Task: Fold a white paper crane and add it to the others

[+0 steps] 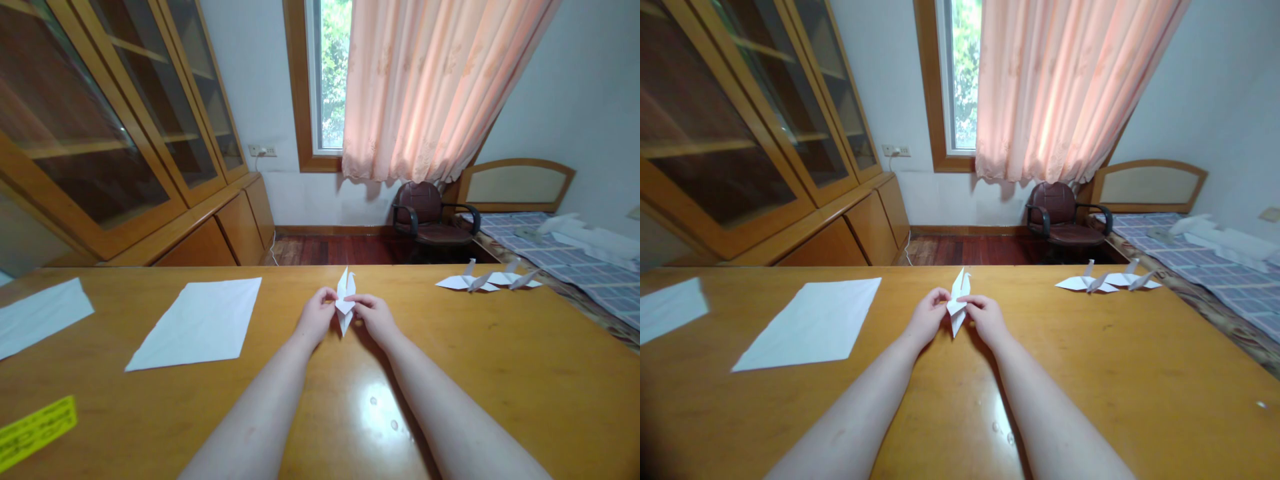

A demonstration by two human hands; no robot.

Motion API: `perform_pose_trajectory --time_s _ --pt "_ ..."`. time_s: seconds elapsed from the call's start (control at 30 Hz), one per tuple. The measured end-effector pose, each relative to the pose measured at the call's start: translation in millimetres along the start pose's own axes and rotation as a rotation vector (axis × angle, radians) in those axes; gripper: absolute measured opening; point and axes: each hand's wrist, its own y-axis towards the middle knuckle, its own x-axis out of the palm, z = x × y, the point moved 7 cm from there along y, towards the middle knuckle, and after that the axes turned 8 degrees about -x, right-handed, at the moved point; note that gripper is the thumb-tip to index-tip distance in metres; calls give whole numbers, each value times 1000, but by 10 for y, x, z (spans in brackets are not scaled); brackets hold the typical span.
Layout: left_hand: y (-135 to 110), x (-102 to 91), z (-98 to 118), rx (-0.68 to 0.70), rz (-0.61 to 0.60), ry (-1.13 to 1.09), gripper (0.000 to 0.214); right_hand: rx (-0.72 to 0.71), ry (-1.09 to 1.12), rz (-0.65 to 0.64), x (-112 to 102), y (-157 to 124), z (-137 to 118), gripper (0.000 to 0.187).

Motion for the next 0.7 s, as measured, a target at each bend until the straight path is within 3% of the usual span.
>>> perform_pose_trajectory --time_s 0.27,0.53,0.7 --pt "11 35 -69 -98 -57 -102 18 -38 -70 35 -25 -11 -85 22" --pt "32 63 -87 -47 -83 -88 21 -48 -87 44 -52 -3 -34 25" --pt "72 16 -85 16 -33 -31 21 -33 34 -2 -6 -2 1 23"
